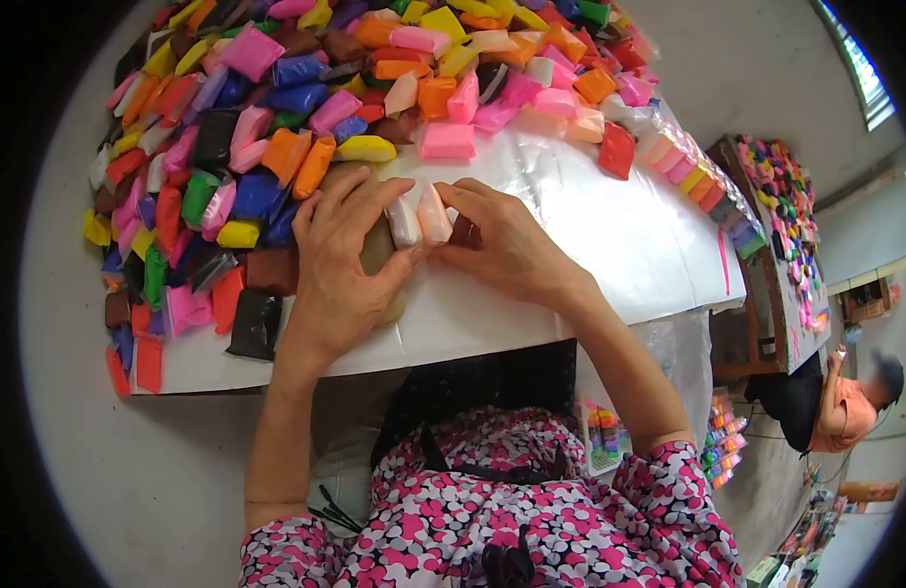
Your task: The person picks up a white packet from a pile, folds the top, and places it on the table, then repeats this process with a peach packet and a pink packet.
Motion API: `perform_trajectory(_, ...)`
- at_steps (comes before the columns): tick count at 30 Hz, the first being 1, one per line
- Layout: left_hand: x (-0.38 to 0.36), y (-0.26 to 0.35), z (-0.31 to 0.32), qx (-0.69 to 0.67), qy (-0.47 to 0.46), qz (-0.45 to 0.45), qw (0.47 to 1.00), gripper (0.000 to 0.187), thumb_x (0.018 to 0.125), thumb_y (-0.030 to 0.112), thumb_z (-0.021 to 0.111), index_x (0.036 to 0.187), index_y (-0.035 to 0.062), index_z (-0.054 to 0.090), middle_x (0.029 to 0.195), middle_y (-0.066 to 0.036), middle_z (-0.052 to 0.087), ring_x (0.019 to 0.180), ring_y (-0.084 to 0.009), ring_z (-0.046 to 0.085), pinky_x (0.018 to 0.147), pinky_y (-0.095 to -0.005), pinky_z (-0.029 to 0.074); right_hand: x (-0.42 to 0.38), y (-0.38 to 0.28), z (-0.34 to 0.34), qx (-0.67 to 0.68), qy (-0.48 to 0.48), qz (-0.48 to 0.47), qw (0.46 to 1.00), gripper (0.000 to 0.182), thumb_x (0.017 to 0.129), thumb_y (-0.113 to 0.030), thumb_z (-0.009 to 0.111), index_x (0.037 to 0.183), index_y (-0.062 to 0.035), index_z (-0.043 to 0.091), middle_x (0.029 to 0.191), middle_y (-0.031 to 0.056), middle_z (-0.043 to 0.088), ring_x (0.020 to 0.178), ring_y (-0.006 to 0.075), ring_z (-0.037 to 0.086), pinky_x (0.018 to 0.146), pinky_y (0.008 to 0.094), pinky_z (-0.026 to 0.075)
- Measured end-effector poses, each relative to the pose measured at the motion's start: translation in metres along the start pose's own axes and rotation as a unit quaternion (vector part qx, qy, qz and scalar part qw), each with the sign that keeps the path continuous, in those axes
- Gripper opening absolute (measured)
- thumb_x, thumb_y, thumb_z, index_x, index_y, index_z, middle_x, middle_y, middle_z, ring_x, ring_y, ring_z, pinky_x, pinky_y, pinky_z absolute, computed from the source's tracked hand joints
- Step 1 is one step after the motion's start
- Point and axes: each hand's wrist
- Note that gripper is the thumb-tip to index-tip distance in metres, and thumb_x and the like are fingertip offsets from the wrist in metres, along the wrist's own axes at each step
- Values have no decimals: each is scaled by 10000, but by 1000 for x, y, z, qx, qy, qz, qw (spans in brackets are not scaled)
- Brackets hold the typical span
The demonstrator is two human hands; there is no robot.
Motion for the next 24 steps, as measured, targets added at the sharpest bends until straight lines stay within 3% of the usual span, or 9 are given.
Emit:
perform_trajectory(5,0,3,-2,-50,-1,-10,999,571,754,201,717,1290,121,537,1259,-87,568,1273,-260,425,1085,-464,213,-3,-6,-9,11,-19,68,997,548,748,-97,744,1243,16,539,955,120,585,776,192,598,712,313,498)
perform_trajectory(8,1,9,-7,-66,-3,-2,998,595,733,162,726,1293,112,530,1278,-94,560,1255,-270,448,1085,-444,238,-4,-5,-8,13,1,24,1000,373,755,-90,716,1063,39,552,901,202,568,779,281,650,703,375,514)
perform_trajectory(11,3,4,-9,-62,-10,26,998,558,713,96,733,1243,91,557,1296,-101,556,1234,-278,473,1087,-400,272,-2,-9,-8,-17,23,6,1000,410,754,-89,713,1111,39,556,911,191,564,769,291,643,695,379,513)
perform_trajectory(14,-1,-2,-3,-37,-14,23,999,464,722,81,719,1164,84,578,1280,-100,571,1222,-280,483,1085,-403,277,-2,-1,-4,-51,18,-23,998,507,761,-61,726,1235,10,558,960,115,574,732,180,622,647,290,513)
perform_trajectory(20,-2,3,-4,-40,-17,10,999,409,730,67,700,1119,79,576,1279,-94,571,1212,-288,482,1083,-403,278,-1,1,3,-16,30,-28,999,465,770,-47,711,1212,-2,573,954,116,563,730,199,624,663,307,511)
perform_trajectory(23,-3,1,-3,-38,-14,14,999,477,737,95,697,1191,76,552,1279,-107,561,1209,-288,485,1086,-422,269,0,4,9,-10,40,-35,999,370,755,-88,708,1090,10,585,934,171,552,789,317,627,706,393,505)
perform_trajectory(24,-4,2,-2,-39,-9,17,999,499,745,119,694,1217,68,539,1269,-122,561,1205,-286,493,1089,-438,260,-1,5,8,-15,38,-38,998,372,754,-89,708,1091,10,585,935,170,553,790,317,626,704,393,504)
Point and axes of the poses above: each hand's wrist, its own x-axis towards the middle knuckle, its own z-axis out of the palm, y = z × x
